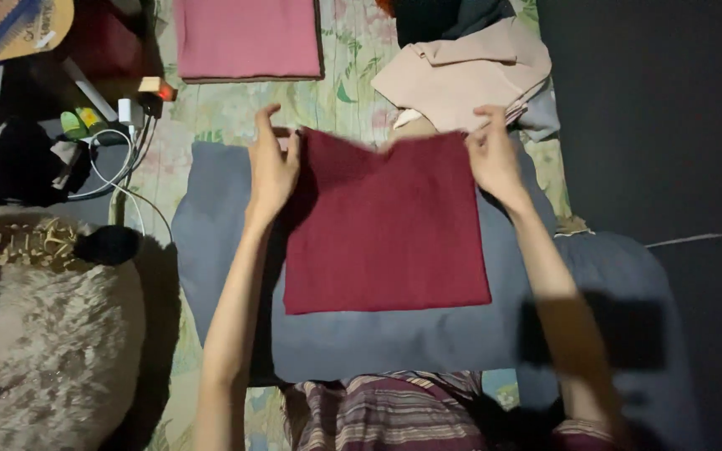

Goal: The person folds a maroon cloth into a compact square on a gray pillow, then unfolds a light pink cloth and begins to fold it. The person handles the items by hand without using tools.

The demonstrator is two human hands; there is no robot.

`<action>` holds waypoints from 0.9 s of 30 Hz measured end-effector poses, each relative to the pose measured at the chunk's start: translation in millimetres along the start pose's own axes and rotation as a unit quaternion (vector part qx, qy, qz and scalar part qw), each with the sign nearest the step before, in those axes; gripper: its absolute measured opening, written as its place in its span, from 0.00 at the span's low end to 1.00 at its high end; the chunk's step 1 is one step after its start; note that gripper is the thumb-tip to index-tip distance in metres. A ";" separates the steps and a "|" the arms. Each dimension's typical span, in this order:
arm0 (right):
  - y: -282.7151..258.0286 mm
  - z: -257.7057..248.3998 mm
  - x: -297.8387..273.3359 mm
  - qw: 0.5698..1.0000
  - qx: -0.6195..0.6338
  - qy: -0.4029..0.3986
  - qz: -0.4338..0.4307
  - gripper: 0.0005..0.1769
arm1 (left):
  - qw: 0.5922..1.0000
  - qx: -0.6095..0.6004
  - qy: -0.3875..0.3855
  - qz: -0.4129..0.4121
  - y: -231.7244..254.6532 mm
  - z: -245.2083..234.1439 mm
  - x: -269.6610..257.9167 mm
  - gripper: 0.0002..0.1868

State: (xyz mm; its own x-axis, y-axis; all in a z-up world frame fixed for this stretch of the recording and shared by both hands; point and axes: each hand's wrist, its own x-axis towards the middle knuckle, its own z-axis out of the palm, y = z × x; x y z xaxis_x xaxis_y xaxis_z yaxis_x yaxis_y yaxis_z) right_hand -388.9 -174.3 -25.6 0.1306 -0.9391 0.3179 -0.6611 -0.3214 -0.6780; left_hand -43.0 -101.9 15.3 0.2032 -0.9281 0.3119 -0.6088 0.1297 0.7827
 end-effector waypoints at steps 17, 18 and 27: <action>-109.0 -30.9 -91.7 0.868 -0.281 -0.259 0.316 0.27 | 0.874 0.333 -0.159 -0.316 11.7 8.5 -112.5 0.31; -109.5 -28.2 -99.3 0.867 -0.282 -0.260 0.318 0.27 | 0.873 0.333 -0.162 -0.316 22.5 4.3 -118.0 0.31; -122.7 -21.9 -122.6 0.888 -0.233 -0.212 0.334 0.23 | 0.877 0.322 -0.152 -0.322 33.9 -5.6 -143.5 0.26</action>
State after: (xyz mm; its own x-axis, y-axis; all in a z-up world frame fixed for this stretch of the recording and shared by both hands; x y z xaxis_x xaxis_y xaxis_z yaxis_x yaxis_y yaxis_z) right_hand -339.9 -17.1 33.2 -0.2048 -0.8940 -0.3985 -0.9170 0.3176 -0.2412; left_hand -88.5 37.6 0.0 0.5094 -0.7996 -0.3181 -0.7701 -0.5886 0.2461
